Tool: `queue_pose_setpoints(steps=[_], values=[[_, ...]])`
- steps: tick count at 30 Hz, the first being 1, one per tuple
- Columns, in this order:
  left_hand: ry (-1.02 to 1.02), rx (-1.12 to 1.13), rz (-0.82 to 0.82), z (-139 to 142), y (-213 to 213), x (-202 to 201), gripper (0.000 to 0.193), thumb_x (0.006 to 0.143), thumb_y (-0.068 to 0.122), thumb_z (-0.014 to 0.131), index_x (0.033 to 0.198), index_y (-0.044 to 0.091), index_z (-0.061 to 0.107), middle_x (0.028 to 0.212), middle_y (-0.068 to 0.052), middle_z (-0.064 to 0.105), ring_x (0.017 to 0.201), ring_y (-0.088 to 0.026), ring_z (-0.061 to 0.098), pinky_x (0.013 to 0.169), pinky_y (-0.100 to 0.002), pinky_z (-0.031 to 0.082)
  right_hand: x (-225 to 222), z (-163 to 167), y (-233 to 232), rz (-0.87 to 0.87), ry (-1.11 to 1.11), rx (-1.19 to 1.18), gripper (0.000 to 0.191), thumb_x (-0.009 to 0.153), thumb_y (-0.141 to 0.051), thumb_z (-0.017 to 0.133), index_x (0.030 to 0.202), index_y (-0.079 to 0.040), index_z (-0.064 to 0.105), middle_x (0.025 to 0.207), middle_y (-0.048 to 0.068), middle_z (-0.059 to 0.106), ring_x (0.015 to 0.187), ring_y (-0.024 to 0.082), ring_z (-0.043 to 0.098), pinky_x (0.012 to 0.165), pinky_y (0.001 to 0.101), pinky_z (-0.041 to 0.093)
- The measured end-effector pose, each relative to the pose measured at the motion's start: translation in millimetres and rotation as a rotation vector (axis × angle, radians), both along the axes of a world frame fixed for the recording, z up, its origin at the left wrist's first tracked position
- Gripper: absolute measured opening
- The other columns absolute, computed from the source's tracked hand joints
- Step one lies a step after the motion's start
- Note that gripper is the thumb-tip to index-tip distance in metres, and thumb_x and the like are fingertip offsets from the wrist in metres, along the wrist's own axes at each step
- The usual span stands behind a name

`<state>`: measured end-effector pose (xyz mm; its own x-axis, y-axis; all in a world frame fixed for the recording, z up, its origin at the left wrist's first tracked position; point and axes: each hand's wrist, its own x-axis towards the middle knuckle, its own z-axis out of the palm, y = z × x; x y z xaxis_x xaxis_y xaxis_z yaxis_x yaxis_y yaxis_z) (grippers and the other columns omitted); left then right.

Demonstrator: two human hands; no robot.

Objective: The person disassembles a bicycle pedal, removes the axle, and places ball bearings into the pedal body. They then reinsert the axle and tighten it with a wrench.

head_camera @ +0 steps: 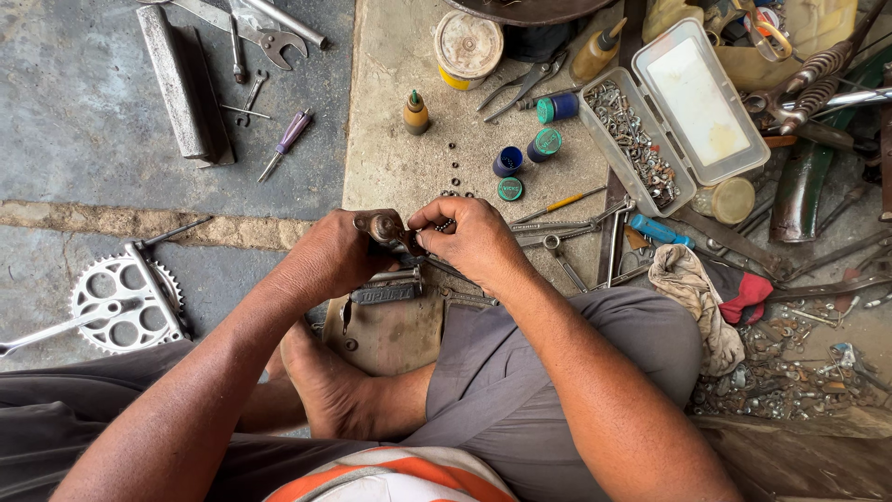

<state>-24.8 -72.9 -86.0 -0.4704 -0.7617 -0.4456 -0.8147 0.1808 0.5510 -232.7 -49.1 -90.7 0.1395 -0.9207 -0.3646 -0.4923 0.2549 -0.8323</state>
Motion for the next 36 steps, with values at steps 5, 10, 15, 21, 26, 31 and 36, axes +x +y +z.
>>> queue_pose_setpoints(steps=[5,10,15,21,26,31,36], values=[[-0.012,-0.003,0.002,2,1,-3,0.031,0.08,0.031,0.083,0.104,0.017,0.068,0.087,-0.008,0.076,0.083,-0.03,0.074,0.072,-0.044,0.059,1,-2,1,0.005,0.016,0.019,0.021,0.08,-0.015,0.077,0.1,-0.01,0.078,0.09,0.0,0.079,0.075,0.009,0.07,0.071,0.0257,0.057],[0.025,-0.049,-0.023,5,1,-3,0.03,0.081,0.03,0.082,0.103,0.017,0.067,0.088,-0.008,0.076,0.084,-0.032,0.074,0.072,-0.044,0.059,0,1,0,0.032,0.036,0.029,0.023,0.08,-0.016,0.077,0.102,-0.01,0.078,0.09,0.0,0.079,0.076,0.009,0.07,0.072,0.0261,0.057],[-0.016,-0.032,-0.003,11,1,-3,0.025,0.083,0.03,0.08,0.102,0.019,0.068,0.088,-0.008,0.076,0.085,-0.032,0.073,0.071,-0.045,0.058,-2,1,-1,0.059,-0.032,0.04,0.025,0.079,-0.016,0.079,0.103,-0.009,0.077,0.091,0.0,0.078,0.08,0.009,0.069,0.074,0.0255,0.056],[-0.014,-0.02,-0.016,11,2,-4,0.024,0.084,0.03,0.08,0.102,0.019,0.069,0.088,-0.007,0.076,0.085,-0.032,0.073,0.072,-0.045,0.058,-6,-5,-2,0.085,-0.042,0.086,0.023,0.081,-0.012,0.076,0.104,-0.008,0.078,0.091,0.001,0.079,0.08,0.009,0.069,0.075,0.0259,0.056],[0.023,-0.065,-0.043,10,2,-2,0.023,0.083,0.03,0.08,0.1,0.019,0.069,0.089,-0.007,0.076,0.085,-0.032,0.073,0.071,-0.046,0.058,-7,-7,-3,0.098,-0.071,0.082,0.023,0.081,-0.012,0.075,0.103,-0.008,0.078,0.092,0.001,0.079,0.081,0.008,0.07,0.075,0.0249,0.057],[-0.016,-0.002,-0.012,12,3,-5,0.026,0.082,0.031,0.081,0.102,0.02,0.068,0.088,-0.006,0.075,0.084,-0.03,0.073,0.071,-0.044,0.058,-4,-6,-2,0.087,0.027,0.096,0.023,0.08,-0.014,0.077,0.103,-0.009,0.078,0.092,0.001,0.079,0.08,0.009,0.07,0.075,0.0254,0.056],[0.054,-0.037,-0.035,12,2,-2,0.025,0.081,0.027,0.081,0.1,0.018,0.068,0.088,-0.005,0.076,0.084,-0.029,0.074,0.072,-0.043,0.058,-6,-4,-3,0.105,-0.114,0.09,0.025,0.082,-0.012,0.072,0.106,-0.01,0.078,0.094,0.001,0.079,0.084,0.009,0.071,0.077,0.0257,0.058]])
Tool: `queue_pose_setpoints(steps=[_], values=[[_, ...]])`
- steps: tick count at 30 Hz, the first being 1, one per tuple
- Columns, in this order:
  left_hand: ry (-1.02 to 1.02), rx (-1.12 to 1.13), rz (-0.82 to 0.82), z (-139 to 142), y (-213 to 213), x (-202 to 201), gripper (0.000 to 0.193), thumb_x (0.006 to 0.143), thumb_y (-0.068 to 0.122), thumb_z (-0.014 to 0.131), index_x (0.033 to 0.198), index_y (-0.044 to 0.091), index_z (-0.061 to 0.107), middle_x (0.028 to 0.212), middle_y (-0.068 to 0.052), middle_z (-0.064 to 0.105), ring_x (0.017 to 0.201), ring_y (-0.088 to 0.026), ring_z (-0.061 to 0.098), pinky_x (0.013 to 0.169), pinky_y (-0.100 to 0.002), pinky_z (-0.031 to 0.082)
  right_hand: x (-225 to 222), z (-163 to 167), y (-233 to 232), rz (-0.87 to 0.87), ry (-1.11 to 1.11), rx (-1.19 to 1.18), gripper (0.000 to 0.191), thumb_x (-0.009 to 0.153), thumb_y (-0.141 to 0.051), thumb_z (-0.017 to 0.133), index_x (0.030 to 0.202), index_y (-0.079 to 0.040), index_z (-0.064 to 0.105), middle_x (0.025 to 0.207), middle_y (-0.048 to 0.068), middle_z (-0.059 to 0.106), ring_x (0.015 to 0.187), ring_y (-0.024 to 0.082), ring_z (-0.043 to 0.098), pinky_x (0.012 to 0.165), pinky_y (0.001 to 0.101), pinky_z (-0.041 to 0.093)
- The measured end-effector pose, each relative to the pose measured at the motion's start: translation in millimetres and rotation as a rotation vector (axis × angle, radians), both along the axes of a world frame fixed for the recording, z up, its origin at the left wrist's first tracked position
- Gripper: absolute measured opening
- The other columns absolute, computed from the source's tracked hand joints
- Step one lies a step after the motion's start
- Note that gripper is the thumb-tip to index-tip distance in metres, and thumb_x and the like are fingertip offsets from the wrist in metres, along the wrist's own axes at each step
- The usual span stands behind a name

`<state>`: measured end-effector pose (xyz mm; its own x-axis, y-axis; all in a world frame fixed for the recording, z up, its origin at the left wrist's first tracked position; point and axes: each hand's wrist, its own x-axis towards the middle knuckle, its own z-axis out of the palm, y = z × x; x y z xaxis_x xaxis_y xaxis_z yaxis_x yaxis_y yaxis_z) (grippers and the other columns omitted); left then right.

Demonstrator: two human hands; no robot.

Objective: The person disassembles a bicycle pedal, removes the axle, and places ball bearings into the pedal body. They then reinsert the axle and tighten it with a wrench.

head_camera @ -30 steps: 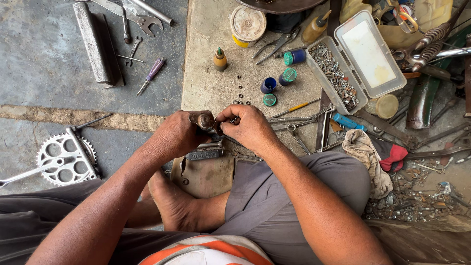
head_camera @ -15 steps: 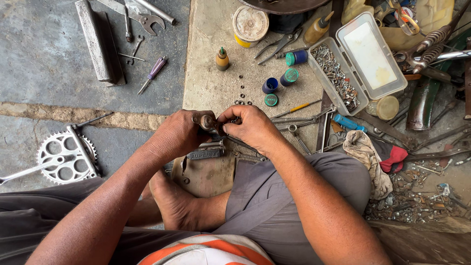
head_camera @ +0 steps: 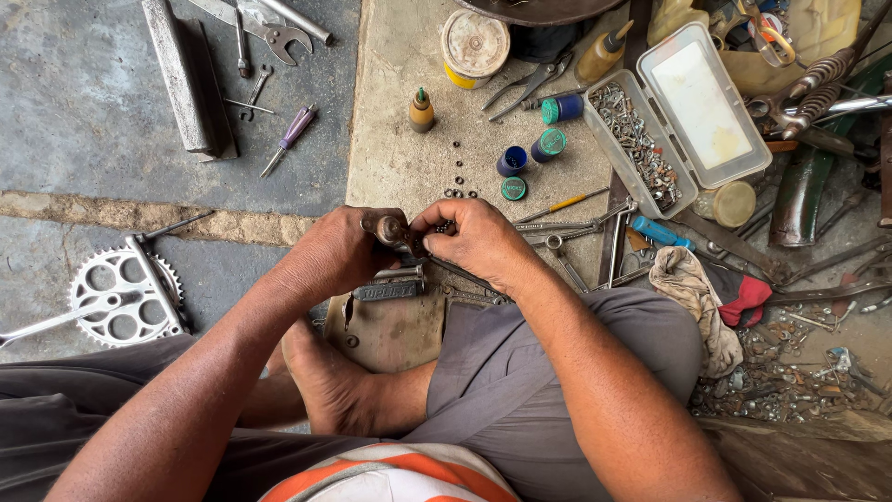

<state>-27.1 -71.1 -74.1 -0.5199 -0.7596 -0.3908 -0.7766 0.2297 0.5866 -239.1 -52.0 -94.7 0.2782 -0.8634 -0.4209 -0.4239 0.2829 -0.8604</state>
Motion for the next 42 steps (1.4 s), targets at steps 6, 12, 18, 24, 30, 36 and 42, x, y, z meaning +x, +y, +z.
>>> queue_pose_setpoints(steps=[6,12,18,24,30,36,42], values=[[-0.017,0.016,-0.005,-1,0,-1,0.026,0.082,0.028,0.082,0.101,0.017,0.068,0.087,-0.006,0.075,0.084,-0.029,0.074,0.073,-0.043,0.058,3,2,1,-0.003,0.14,0.002,0.024,0.079,-0.014,0.077,0.102,-0.009,0.077,0.093,0.0,0.079,0.082,0.008,0.071,0.076,0.0255,0.057],[0.042,0.112,0.034,1,-2,2,0.032,0.079,0.029,0.084,0.103,0.014,0.068,0.086,-0.008,0.077,0.083,-0.027,0.075,0.074,-0.041,0.058,0,0,1,0.01,0.106,0.006,0.023,0.08,-0.01,0.075,0.102,-0.007,0.078,0.092,0.001,0.079,0.083,0.009,0.07,0.077,0.0259,0.056],[0.125,0.274,0.144,-4,-14,18,0.04,0.079,0.042,0.082,0.108,0.016,0.076,0.089,-0.004,0.081,0.086,-0.016,0.076,0.081,-0.036,0.06,-5,-7,-5,-0.165,-0.168,0.183,0.024,0.089,-0.001,0.064,0.11,-0.003,0.076,0.092,0.007,0.076,0.075,0.012,0.067,0.07,0.0253,0.057],[0.26,0.419,0.175,-10,-18,33,0.047,0.084,0.045,0.074,0.122,0.017,0.072,0.093,-0.005,0.08,0.09,-0.015,0.073,0.084,-0.036,0.059,2,-6,3,-0.248,-0.357,0.121,0.019,0.092,0.004,0.063,0.106,0.005,0.075,0.094,0.01,0.077,0.08,0.013,0.072,0.074,0.0263,0.061],[0.295,0.47,0.116,-13,-18,27,0.054,0.081,0.044,0.076,0.128,0.016,0.069,0.099,-0.006,0.08,0.096,-0.015,0.073,0.088,-0.035,0.058,10,2,7,-0.191,-0.248,0.075,0.019,0.091,0.004,0.065,0.108,0.003,0.074,0.097,0.008,0.078,0.082,0.011,0.073,0.075,0.0245,0.062],[0.326,0.502,0.119,-14,-19,26,0.052,0.082,0.042,0.076,0.126,0.014,0.071,0.099,-0.007,0.081,0.097,-0.015,0.073,0.089,-0.035,0.058,11,6,6,-0.181,-0.2,0.075,0.022,0.091,0.003,0.063,0.108,0.002,0.076,0.095,0.008,0.078,0.079,0.011,0.073,0.075,0.0245,0.061],[0.239,0.5,0.125,-15,-18,23,0.049,0.084,0.041,0.076,0.123,0.012,0.07,0.096,-0.007,0.08,0.095,-0.014,0.073,0.088,-0.034,0.058,11,7,8,-0.141,-0.069,0.044,0.018,0.091,-0.001,0.068,0.107,0.0,0.076,0.091,0.007,0.079,0.077,0.01,0.074,0.072,0.0241,0.06]])
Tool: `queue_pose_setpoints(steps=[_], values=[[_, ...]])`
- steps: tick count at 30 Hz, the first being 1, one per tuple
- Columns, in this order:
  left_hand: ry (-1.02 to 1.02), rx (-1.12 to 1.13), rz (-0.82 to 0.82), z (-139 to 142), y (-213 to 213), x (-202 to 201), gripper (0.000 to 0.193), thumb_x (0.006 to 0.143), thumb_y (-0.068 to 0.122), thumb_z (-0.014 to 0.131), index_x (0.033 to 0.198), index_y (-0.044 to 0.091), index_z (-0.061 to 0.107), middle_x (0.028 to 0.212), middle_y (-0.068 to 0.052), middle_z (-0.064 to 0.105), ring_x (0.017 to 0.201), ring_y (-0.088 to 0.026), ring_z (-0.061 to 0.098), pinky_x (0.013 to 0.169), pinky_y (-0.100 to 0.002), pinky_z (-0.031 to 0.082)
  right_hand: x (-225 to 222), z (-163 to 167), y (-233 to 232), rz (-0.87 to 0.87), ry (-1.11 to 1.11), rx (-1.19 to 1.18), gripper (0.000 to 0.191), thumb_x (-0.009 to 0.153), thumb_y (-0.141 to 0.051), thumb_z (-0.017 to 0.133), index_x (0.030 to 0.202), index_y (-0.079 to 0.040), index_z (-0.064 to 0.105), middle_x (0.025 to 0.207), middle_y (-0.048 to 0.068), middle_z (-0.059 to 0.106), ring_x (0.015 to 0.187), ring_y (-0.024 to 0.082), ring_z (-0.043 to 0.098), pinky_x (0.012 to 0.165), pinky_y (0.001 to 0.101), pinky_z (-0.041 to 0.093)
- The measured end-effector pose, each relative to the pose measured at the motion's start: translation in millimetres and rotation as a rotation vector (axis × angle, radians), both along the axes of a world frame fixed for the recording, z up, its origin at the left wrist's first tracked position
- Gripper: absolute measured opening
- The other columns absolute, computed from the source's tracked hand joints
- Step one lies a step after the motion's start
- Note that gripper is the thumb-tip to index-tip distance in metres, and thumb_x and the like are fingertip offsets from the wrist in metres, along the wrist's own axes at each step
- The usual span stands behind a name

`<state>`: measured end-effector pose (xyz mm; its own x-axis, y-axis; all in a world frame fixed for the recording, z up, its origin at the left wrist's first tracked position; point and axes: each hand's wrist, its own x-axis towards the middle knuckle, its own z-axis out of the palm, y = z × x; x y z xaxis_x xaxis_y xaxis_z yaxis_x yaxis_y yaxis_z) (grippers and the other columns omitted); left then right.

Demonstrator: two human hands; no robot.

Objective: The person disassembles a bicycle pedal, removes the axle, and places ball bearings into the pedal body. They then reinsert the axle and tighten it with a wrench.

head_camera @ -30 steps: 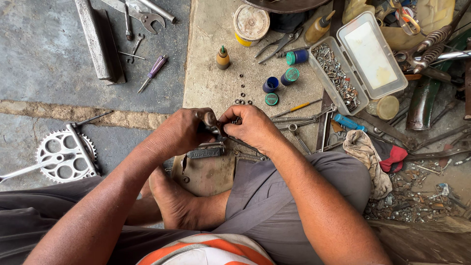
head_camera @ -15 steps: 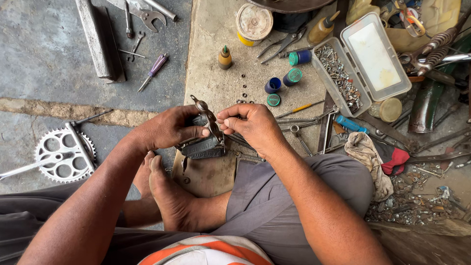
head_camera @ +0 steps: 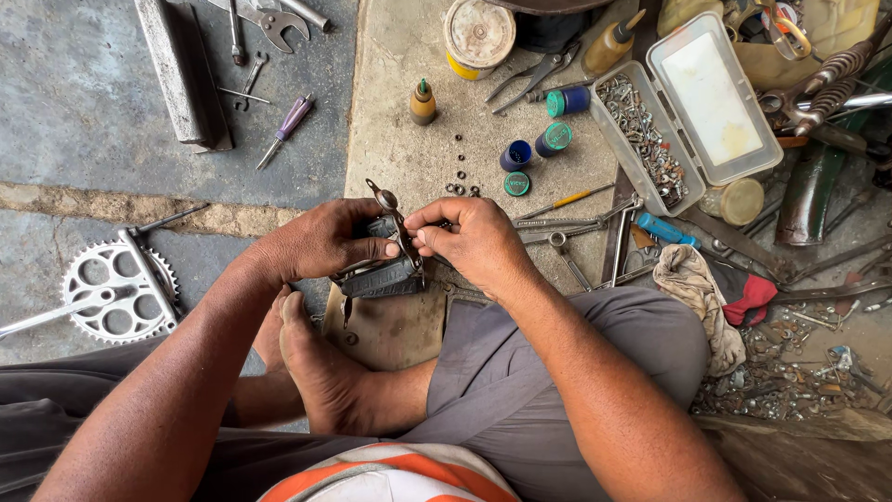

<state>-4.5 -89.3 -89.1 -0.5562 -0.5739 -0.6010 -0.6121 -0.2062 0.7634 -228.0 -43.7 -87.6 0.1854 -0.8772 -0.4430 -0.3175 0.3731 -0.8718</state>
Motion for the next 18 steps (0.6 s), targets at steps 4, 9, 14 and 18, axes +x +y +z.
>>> queue_pose_setpoints(steps=[4,9,14,18], values=[[-0.011,0.015,0.008,0,0,0,0.05,0.084,0.042,0.075,0.124,0.011,0.07,0.096,-0.007,0.08,0.093,-0.015,0.073,0.086,-0.034,0.058,1,-1,-1,-0.015,-0.097,0.013,0.019,0.092,-0.001,0.064,0.107,-0.001,0.076,0.095,0.005,0.079,0.079,0.008,0.075,0.074,0.0233,0.062],[0.091,0.094,0.035,-3,1,3,0.056,0.084,0.043,0.074,0.128,0.008,0.068,0.1,-0.01,0.08,0.095,-0.017,0.071,0.086,-0.035,0.057,2,2,0,0.001,-0.01,0.002,0.018,0.091,-0.001,0.068,0.106,-0.001,0.077,0.093,0.005,0.08,0.076,0.01,0.075,0.071,0.0237,0.061],[0.047,0.144,0.005,-12,-1,6,0.069,0.082,0.046,0.074,0.138,0.007,0.062,0.111,-0.013,0.079,0.105,-0.019,0.072,0.093,-0.034,0.056,4,4,1,0.021,-0.044,0.027,0.018,0.091,-0.003,0.067,0.107,-0.002,0.076,0.096,0.005,0.08,0.078,0.009,0.076,0.071,0.023,0.062],[0.08,0.24,0.062,-19,1,7,0.078,0.081,0.043,0.075,0.146,0.005,0.052,0.122,-0.014,0.076,0.115,-0.02,0.07,0.102,-0.033,0.051,5,5,0,0.028,-0.096,0.028,0.019,0.092,-0.002,0.064,0.107,-0.002,0.075,0.099,0.005,0.08,0.083,0.009,0.078,0.075,0.0228,0.064]])
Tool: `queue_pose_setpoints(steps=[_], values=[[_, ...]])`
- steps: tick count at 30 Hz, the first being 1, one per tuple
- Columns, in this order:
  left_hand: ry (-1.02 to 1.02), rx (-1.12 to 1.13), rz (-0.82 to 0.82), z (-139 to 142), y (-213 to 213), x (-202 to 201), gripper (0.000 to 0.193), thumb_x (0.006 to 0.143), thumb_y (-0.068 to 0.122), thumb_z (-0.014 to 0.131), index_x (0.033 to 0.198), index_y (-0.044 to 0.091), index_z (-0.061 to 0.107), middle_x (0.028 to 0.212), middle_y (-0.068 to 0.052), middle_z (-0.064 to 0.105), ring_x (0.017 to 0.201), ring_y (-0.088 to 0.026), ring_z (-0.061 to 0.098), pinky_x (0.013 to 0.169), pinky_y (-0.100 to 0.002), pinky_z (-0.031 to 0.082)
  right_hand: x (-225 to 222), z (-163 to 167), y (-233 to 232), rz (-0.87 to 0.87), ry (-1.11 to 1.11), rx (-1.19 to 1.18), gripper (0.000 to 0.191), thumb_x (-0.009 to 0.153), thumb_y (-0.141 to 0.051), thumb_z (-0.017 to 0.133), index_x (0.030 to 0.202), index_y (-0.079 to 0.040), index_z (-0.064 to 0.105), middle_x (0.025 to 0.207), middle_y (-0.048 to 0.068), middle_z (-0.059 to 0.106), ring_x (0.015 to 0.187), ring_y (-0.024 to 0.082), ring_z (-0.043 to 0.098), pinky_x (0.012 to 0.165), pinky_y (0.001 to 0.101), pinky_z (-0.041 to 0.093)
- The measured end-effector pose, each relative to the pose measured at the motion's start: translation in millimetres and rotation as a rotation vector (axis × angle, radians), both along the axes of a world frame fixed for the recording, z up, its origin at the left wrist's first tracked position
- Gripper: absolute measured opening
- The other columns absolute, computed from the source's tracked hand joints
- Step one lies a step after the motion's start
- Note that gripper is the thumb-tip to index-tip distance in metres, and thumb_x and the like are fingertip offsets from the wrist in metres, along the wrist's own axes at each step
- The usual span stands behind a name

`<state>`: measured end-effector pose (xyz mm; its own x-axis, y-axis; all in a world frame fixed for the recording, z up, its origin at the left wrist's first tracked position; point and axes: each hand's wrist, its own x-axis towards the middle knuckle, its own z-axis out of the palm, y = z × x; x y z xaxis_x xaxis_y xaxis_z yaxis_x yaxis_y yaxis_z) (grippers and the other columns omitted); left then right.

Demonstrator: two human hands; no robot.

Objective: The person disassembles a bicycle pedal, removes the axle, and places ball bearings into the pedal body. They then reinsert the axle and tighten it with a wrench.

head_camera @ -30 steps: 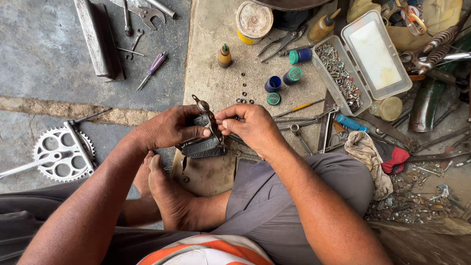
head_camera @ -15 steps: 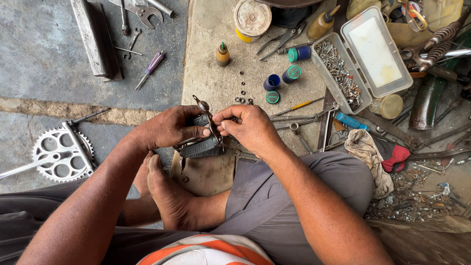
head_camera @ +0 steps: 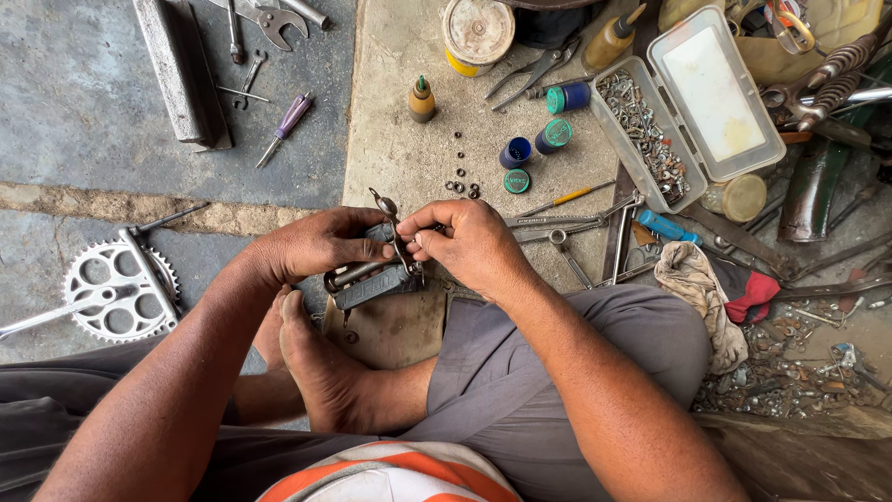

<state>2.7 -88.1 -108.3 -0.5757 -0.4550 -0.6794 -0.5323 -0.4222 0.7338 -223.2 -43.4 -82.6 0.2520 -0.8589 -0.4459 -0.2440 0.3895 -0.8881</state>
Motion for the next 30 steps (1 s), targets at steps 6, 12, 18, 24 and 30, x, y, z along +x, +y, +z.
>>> queue_pose_setpoints(steps=[6,12,18,24,30], values=[[0.012,0.071,0.093,-10,4,-1,0.069,0.085,0.033,0.066,0.147,0.005,0.052,0.125,-0.017,0.075,0.117,-0.023,0.069,0.103,-0.034,0.051,0,3,1,0.021,0.098,0.028,0.017,0.091,-0.004,0.068,0.105,-0.002,0.077,0.093,0.007,0.08,0.079,0.011,0.077,0.072,0.0247,0.063],[0.047,0.088,0.111,-19,6,-2,0.061,0.086,0.034,0.061,0.14,0.004,0.061,0.124,-0.015,0.075,0.115,-0.021,0.069,0.102,-0.034,0.051,1,2,1,0.01,0.008,-0.016,0.021,0.094,-0.001,0.06,0.108,-0.001,0.076,0.098,0.006,0.08,0.082,0.011,0.077,0.076,0.0241,0.063],[0.093,0.114,0.119,-25,8,-3,0.057,0.084,0.028,0.06,0.135,0.002,0.065,0.12,-0.015,0.076,0.11,-0.022,0.07,0.101,-0.034,0.051,2,7,3,0.017,0.079,0.028,0.019,0.092,-0.003,0.065,0.106,-0.002,0.077,0.095,0.006,0.081,0.08,0.011,0.077,0.074,0.0246,0.063],[0.098,0.158,0.126,-25,9,-6,0.055,0.084,0.027,0.06,0.132,0.002,0.067,0.117,-0.015,0.077,0.107,-0.022,0.071,0.099,-0.035,0.053,5,12,2,0.037,0.121,0.007,0.021,0.092,-0.004,0.062,0.106,-0.004,0.077,0.096,0.005,0.081,0.081,0.011,0.08,0.073,0.0243,0.064],[0.039,0.156,0.128,-23,10,-8,0.055,0.083,0.028,0.061,0.133,0.005,0.066,0.115,-0.015,0.077,0.106,-0.022,0.072,0.098,-0.035,0.054,6,16,2,0.062,0.217,0.006,0.017,0.089,-0.009,0.069,0.103,-0.007,0.078,0.089,0.004,0.081,0.079,0.011,0.08,0.07,0.0243,0.063]])
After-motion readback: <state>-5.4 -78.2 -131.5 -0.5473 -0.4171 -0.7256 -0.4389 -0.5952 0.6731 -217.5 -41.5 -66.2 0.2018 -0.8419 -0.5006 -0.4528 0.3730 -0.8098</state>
